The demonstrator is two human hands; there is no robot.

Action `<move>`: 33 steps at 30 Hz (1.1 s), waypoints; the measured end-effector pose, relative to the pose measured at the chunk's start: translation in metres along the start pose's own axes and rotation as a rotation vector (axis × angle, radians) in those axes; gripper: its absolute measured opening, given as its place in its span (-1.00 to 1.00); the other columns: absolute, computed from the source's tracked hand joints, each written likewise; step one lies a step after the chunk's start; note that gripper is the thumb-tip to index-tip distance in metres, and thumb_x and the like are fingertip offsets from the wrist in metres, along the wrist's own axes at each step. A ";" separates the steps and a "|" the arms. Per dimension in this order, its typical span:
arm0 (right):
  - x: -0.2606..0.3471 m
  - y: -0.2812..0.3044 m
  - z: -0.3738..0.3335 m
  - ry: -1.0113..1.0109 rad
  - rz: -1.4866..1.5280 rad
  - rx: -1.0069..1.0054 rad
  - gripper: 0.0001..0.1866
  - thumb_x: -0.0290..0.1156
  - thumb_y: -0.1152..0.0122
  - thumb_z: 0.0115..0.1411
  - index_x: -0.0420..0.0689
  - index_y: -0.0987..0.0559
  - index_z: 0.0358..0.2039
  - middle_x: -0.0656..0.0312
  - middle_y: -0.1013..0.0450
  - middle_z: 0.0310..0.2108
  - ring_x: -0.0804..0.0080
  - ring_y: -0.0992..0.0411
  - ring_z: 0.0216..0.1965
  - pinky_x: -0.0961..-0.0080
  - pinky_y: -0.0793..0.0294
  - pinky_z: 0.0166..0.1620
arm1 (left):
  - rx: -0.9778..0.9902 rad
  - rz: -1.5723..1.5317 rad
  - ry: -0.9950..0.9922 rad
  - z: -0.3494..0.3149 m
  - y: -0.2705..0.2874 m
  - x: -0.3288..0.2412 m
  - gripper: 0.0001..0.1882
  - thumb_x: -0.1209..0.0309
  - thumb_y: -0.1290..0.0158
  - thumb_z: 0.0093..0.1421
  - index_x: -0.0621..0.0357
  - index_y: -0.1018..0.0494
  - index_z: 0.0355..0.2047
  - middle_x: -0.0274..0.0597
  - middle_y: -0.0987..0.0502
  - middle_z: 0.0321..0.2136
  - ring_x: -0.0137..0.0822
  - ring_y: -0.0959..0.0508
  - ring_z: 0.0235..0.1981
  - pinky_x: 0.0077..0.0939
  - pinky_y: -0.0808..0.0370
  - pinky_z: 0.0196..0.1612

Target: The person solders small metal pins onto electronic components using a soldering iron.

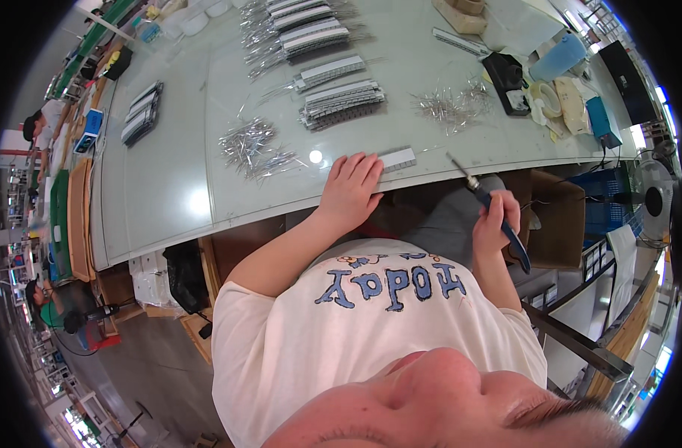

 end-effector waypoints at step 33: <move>-0.083 -0.063 0.058 -0.427 0.283 0.072 -0.73 -0.28 -0.19 0.25 -0.26 -0.55 -0.25 0.26 -0.44 -0.47 0.63 -0.30 -0.54 0.70 -0.27 -0.43 | -0.112 0.030 -0.059 -0.010 0.069 0.056 -0.69 0.52 -0.14 0.00 0.14 -0.52 -0.18 -0.27 -0.54 -0.21 -0.24 -0.52 -0.20 -0.35 -0.44 -0.15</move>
Point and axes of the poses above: each hand's wrist, its own z-axis towards the middle knuckle, its own y-axis out of the back of the hand, x = y × z, the point moved 8 cm from there along z, towards the middle knuckle
